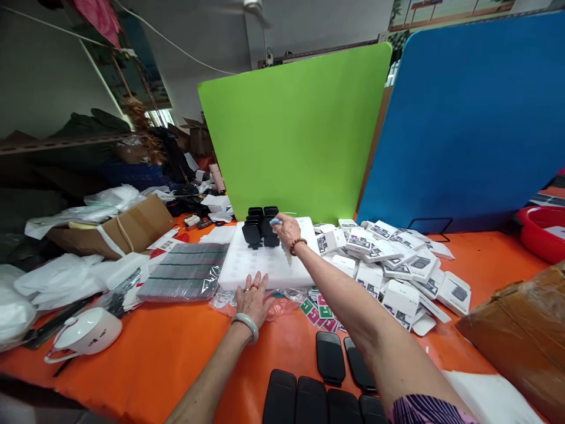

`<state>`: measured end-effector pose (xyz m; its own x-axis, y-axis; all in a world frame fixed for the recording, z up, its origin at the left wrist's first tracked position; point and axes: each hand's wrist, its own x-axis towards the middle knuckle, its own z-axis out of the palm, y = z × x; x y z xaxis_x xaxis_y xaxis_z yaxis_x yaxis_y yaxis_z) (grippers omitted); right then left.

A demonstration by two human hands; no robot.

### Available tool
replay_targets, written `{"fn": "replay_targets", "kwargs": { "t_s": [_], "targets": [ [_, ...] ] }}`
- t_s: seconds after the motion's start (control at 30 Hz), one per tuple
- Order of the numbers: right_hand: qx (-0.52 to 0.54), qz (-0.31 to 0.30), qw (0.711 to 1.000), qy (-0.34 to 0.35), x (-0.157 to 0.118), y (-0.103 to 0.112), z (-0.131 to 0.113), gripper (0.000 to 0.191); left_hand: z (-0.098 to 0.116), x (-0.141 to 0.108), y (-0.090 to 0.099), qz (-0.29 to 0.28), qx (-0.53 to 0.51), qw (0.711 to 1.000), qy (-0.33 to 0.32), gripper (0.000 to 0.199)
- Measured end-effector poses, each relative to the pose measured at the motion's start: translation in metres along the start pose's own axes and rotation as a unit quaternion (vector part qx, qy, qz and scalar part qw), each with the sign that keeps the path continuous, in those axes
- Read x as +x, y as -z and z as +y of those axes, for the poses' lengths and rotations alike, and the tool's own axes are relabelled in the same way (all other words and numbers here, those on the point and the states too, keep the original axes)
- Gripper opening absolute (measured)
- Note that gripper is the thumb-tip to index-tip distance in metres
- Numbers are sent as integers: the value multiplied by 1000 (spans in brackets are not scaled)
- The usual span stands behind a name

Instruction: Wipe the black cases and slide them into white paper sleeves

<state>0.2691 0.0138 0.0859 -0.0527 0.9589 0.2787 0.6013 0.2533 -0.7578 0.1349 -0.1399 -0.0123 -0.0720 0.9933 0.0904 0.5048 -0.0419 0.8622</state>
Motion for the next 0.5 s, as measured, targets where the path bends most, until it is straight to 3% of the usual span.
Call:
{"fn": "replay_targets", "kwargs": {
  "t_s": [0.13,0.23,0.3,0.33,0.43,0.47,0.5],
  "targets": [
    [57,3,998,12,-8,41,-20,18,7,-2,4,12,-116,992,41,45],
    [164,-73,983,-31,-41,69,-25,16,19,-17,11,9,-160,985,67,30],
    [245,-138,955,-91,-75,78,-20,19,29,-38,14,-28,-235,966,103,41],
    [279,-167,938,-122,-94,79,-15,21,34,-51,15,-63,-297,944,130,50],
    [342,-236,890,-186,-147,73,1,25,48,-93,13,-195,-543,780,242,58],
    [343,-253,884,-192,-162,69,5,24,52,-105,11,-215,-588,732,269,57],
    [326,-261,889,-188,-177,65,9,23,55,-116,8,-216,-608,708,287,55]
  ]
}}
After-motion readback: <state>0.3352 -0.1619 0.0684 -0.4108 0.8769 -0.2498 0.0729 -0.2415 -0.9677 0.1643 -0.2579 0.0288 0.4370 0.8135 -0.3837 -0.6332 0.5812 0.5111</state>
